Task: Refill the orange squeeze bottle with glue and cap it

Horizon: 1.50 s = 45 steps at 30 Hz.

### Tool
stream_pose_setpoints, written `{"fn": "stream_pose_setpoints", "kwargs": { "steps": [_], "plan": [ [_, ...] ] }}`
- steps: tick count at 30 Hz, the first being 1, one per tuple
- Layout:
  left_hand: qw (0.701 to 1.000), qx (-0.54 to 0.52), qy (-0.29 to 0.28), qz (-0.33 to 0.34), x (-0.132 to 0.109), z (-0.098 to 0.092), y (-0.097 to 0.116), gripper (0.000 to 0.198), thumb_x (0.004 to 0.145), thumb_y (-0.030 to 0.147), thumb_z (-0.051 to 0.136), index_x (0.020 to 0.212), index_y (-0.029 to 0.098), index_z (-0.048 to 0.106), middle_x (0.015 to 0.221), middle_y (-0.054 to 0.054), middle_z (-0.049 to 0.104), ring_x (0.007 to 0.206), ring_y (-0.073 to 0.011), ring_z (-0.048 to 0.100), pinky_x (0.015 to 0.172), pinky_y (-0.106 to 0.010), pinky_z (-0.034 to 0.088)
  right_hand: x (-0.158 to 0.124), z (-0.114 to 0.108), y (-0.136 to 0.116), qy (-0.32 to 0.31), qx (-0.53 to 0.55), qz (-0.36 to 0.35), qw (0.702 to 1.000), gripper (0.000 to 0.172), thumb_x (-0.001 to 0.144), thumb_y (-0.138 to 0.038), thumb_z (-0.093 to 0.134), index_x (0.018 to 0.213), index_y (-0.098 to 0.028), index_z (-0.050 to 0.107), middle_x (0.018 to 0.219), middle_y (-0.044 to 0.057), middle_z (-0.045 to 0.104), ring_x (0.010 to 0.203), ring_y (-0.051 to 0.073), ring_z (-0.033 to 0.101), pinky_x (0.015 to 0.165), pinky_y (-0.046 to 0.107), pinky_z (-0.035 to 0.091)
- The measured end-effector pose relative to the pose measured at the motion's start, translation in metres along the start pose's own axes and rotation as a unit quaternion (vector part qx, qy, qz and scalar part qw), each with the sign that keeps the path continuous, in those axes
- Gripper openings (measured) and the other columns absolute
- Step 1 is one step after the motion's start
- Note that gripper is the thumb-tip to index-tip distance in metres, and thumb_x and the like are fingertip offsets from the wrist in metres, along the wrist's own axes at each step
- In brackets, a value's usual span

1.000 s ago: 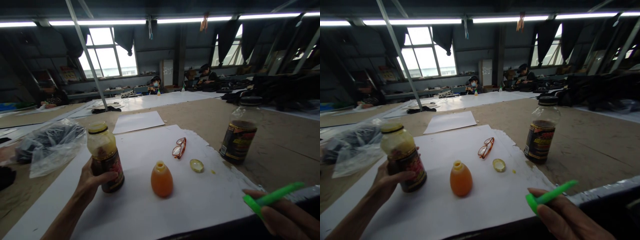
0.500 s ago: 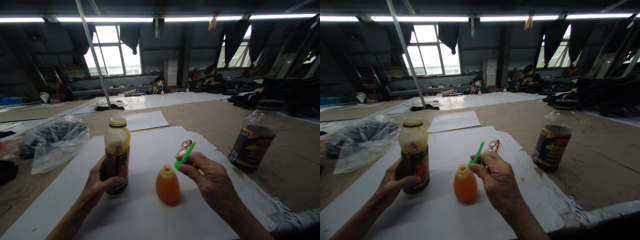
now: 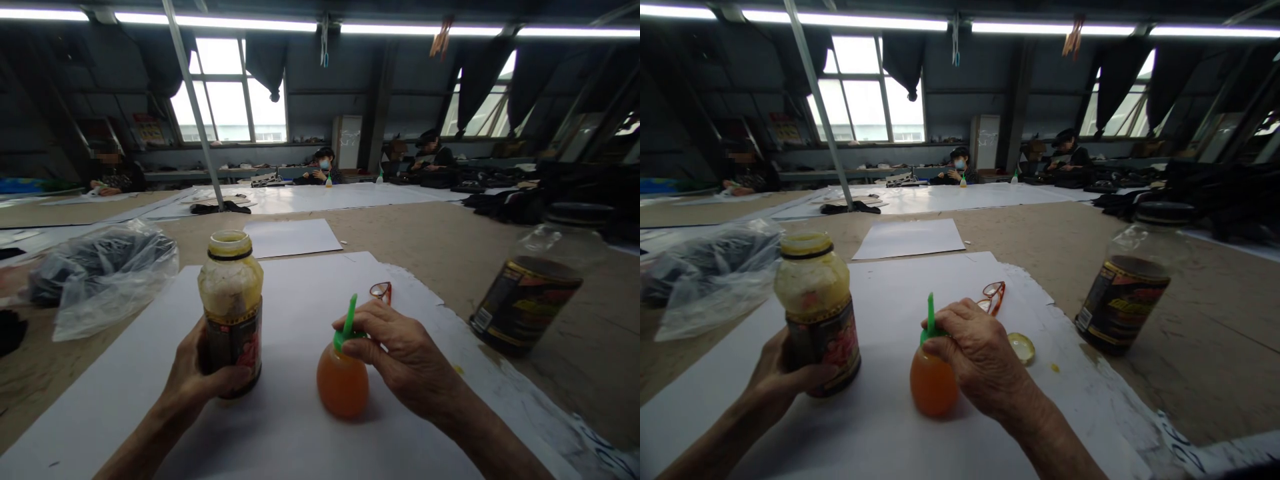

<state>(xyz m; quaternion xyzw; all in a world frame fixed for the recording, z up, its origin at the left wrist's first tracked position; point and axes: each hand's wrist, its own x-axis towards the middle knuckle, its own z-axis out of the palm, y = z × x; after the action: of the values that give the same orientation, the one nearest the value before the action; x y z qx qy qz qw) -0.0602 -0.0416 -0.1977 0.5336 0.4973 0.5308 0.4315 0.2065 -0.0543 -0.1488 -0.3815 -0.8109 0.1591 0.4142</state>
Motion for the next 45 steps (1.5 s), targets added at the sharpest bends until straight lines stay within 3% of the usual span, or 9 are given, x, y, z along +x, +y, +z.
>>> {"fn": "stream_pose_setpoints", "kwargs": {
  "steps": [6, 24, 34, 38, 41, 45],
  "plan": [
    [1.0, -0.015, 0.013, -0.005, -0.002, 0.002, 0.0, 0.064, 0.041, 0.027, 0.079, 0.099, 0.016, 0.055, 0.085, -0.003, 0.067, 0.078, -0.0248, 0.06, 0.068, -0.03, 0.05, -0.001, 0.002, 0.003, -0.004, -0.002, -0.003, 1.0, 0.011, 0.08, -0.009, 0.058, 0.082, -0.018, 0.065, 0.081, -0.001, 0.064, 0.081, 0.012, 0.057, 0.075, 0.024, 0.043],
    [0.998, -0.056, 0.02, -0.004, -0.003, -0.001, 0.0, 0.062, 0.041, 0.02, 0.078, 0.099, 0.017, 0.055, 0.084, -0.001, 0.067, 0.077, -0.0231, 0.06, 0.067, -0.029, 0.052, -0.013, 0.02, -0.001, 0.093, -0.091, -0.059, 0.99, 0.008, 0.085, -0.015, 0.053, 0.083, -0.014, 0.061, 0.077, 0.004, 0.057, 0.078, 0.017, 0.051, 0.069, 0.03, 0.042],
    [0.998, -0.051, 0.041, 0.006, -0.003, 0.002, 0.005, 0.057, 0.041, 0.02, 0.077, 0.094, 0.016, 0.055, 0.081, 0.0, 0.066, 0.074, -0.0219, 0.06, 0.066, -0.03, 0.052, -0.019, 0.021, -0.001, 0.095, -0.054, 0.045, 0.993, 0.027, 0.089, -0.028, 0.048, 0.108, -0.017, 0.064, 0.095, 0.004, 0.062, 0.093, 0.018, 0.055, 0.083, 0.031, 0.043],
    [0.997, -0.06, 0.043, 0.003, -0.003, 0.001, 0.004, 0.058, 0.042, 0.02, 0.078, 0.094, 0.016, 0.055, 0.081, 0.001, 0.067, 0.075, -0.0207, 0.06, 0.066, -0.026, 0.052, -0.019, 0.02, -0.001, 0.129, -0.014, 0.09, 0.988, 0.037, 0.088, -0.039, 0.048, 0.114, -0.015, 0.059, 0.096, 0.006, 0.063, 0.089, 0.018, 0.057, 0.079, 0.031, 0.047],
    [0.997, -0.047, 0.055, -0.004, -0.003, -0.002, 0.0, 0.059, 0.042, 0.022, 0.08, 0.095, 0.016, 0.057, 0.078, 0.002, 0.068, 0.074, -0.0208, 0.06, 0.062, -0.025, 0.052, -0.028, 0.005, 0.009, 0.191, 0.005, 0.145, 0.971, 0.045, 0.088, -0.047, 0.047, 0.119, -0.015, 0.056, 0.102, 0.007, 0.063, 0.088, 0.017, 0.06, 0.076, 0.029, 0.049],
    [0.995, -0.026, 0.091, -0.018, 0.0, -0.005, -0.002, 0.061, 0.033, 0.022, 0.083, 0.09, 0.017, 0.06, 0.076, 0.002, 0.069, 0.071, -0.0235, 0.063, 0.059, -0.026, 0.055, -0.053, -0.031, 0.032, 0.276, -0.152, 0.23, 0.921, 0.042, 0.086, -0.046, 0.049, 0.112, -0.015, 0.058, 0.097, 0.008, 0.065, 0.083, 0.019, 0.061, 0.073, 0.032, 0.05]
  ]
}}
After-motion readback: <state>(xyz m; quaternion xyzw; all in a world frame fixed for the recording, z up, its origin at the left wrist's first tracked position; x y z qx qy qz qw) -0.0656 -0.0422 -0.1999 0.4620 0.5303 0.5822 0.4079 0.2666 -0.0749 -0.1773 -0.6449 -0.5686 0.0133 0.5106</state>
